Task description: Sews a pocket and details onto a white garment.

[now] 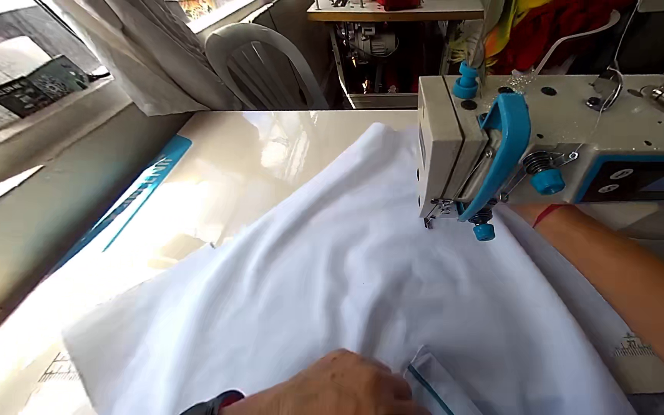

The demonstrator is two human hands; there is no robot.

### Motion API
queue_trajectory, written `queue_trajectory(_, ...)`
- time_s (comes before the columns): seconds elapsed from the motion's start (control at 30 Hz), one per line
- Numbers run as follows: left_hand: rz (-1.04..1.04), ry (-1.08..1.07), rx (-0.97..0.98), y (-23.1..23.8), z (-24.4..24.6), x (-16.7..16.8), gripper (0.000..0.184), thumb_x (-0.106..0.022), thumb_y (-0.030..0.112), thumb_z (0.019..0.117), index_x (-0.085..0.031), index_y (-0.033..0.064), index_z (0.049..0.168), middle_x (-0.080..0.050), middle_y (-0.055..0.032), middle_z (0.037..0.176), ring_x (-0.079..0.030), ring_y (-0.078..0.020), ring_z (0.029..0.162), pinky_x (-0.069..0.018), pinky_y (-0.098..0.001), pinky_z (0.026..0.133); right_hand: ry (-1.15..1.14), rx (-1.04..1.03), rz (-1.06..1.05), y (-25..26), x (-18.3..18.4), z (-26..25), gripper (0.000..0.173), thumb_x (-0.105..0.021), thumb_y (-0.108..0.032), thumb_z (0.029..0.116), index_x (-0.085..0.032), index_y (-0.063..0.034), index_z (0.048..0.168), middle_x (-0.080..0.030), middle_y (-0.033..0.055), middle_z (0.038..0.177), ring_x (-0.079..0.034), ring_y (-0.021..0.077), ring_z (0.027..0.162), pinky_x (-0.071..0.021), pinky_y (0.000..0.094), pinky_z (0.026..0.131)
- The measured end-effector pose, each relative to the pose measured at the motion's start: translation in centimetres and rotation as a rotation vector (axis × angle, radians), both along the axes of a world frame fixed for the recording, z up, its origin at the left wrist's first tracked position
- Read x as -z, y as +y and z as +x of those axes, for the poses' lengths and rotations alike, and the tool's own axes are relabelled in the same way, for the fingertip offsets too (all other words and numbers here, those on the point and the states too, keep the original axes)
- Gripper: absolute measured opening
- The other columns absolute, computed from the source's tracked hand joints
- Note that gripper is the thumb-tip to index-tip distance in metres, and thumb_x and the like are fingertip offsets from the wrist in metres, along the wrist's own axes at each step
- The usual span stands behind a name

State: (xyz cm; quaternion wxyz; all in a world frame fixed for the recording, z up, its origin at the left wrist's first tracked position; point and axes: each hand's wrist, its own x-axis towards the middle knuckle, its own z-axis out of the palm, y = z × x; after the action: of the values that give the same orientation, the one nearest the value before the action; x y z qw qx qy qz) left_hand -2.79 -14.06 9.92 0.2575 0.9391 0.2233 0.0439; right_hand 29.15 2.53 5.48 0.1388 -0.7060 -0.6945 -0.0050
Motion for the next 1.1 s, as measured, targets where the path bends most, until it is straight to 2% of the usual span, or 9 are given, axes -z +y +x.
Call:
queue_trajectory(0.07,0.437,-0.12,-0.137,5.5,-1.1,2.6,0.04,-0.054,0.04,0.1001,-0.075,0.0096,0.114,-0.076,-0.0077,0.106,-0.075,-0.0224,0.095,-0.0615,-0.0406,0.078,0.003,-0.146,0.277,-3.1,-0.2,-1.0,0.031,-0.065,-0.017,0.096,-0.069,0.0084,0.112,-0.068,0.032,0.111,-0.065,0.0489,0.11,-0.0485,0.0672,0.09)
queue_trajectory(0.2,0.346,0.118,-0.425,16.2,-5.7,6.1,0.07,-0.059,0.054,0.0971,-0.052,0.007,0.15,-0.046,-0.0182,0.157,-0.04,-0.0418,0.147,-0.0282,-0.0704,0.114,0.14,-0.182,-0.056,-18.5,0.3,-5.0,0.092,-0.043,-0.067,0.0981,-0.034,0.0022,0.158,-0.026,0.0365,0.161,-0.022,0.0671,0.144,-0.0207,0.0875,0.102)
queue_trajectory(0.3,0.349,0.127,-0.579,20.0,-7.1,8.0,0.084,-0.041,0.071,0.0952,-0.041,0.0148,0.158,-0.034,-0.0149,0.165,-0.027,-0.0436,0.153,-0.0135,-0.0779,0.113,-0.031,-0.229,0.062,-20.1,5.7,-4.7,0.097,-0.024,-0.085,0.0909,-0.051,-0.0155,0.153,-0.043,0.0267,0.157,-0.033,0.063,0.142,-0.021,0.0876,0.101)
queue_trajectory(0.4,0.265,0.195,-0.757,20.4,-6.3,7.1,0.085,-0.042,0.069,0.0976,-0.034,0.0138,0.161,-0.025,-0.0191,0.168,-0.018,-0.0483,0.154,-0.0075,-0.0814,0.111,-0.048,-0.364,0.141,-12.2,6.8,-0.1,0.073,-0.032,-0.071,0.0983,-0.058,-0.0245,0.148,-0.049,0.0163,0.156,-0.036,0.0553,0.145,-0.0192,0.0876,0.103)
queue_trajectory(0.6,0.206,0.308,-1.019,17.1,-6.5,6.0,0.096,-0.049,0.076,0.0911,-0.033,0.0128,0.161,-0.027,-0.0251,0.165,-0.022,-0.0507,0.151,-0.0197,-0.0795,0.107,-0.151,-0.198,0.075,-0.5,1.4,4.0,0.035,-0.056,-0.022,0.104,-0.067,0.0051,0.124,-0.064,0.0342,0.125,-0.058,0.0525,0.124,-0.0418,0.0723,0.099)
queue_trajectory(0.7,0.269,0.239,-1.027,16.3,-7.5,7.3,0.095,-0.042,0.079,0.0918,-0.034,0.0146,0.161,-0.027,-0.0237,0.165,-0.019,-0.051,0.152,-0.0126,-0.0817,0.109,-0.056,-0.312,0.186,-2.3,3.5,1.6,0.054,-0.055,-0.044,0.1008,-0.07,0.0041,0.12,-0.069,0.0305,0.118,-0.063,0.0515,0.117,-0.0409,0.0747,0.097)
queue_trajectory(0.83,0.289,0.21,-0.968,17.9,-6.9,8.0,0.102,-0.034,0.086,0.0875,-0.033,0.0155,0.162,-0.024,-0.0255,0.166,-0.015,-0.0536,0.153,-0.0063,-0.0846,0.108,-0.06,-0.174,0.053,-7.6,5.9,3.2,0.086,-0.027,-0.07,0.1004,-0.046,-0.0073,0.155,-0.042,0.0207,0.16,-0.031,0.0489,0.15,-0.0157,0.0768,0.115)
queue_trajectory(1.0,0.316,0.101,-0.919,18.3,-4.5,8.0,0.092,-0.039,0.073,0.0957,-0.037,0.0064,0.158,-0.027,-0.0272,0.165,-0.019,-0.0517,0.153,-0.0076,-0.0813,0.111,0.126,-0.098,-0.053,-10.3,4.6,6.3,0.077,-0.026,-0.06,0.1048,-0.04,-0.0056,0.158,-0.031,0.0213,0.165,-0.019,0.0461,0.155,-0.0108,0.0714,0.119)
queue_trajectory(1.1,0.359,0.019,-0.926,14.5,-4.3,7.3,0.097,-0.034,0.069,0.0991,-0.031,-0.0094,0.155,-0.025,-0.0345,0.162,-0.018,-0.0532,0.152,-0.0103,-0.0787,0.114,0.282,-0.171,0.107,-11.0,2.1,5.9,0.067,-0.028,-0.047,0.1083,-0.047,0.0013,0.151,-0.044,0.0193,0.158,-0.037,0.0357,0.15,-0.0264,0.0579,0.122)
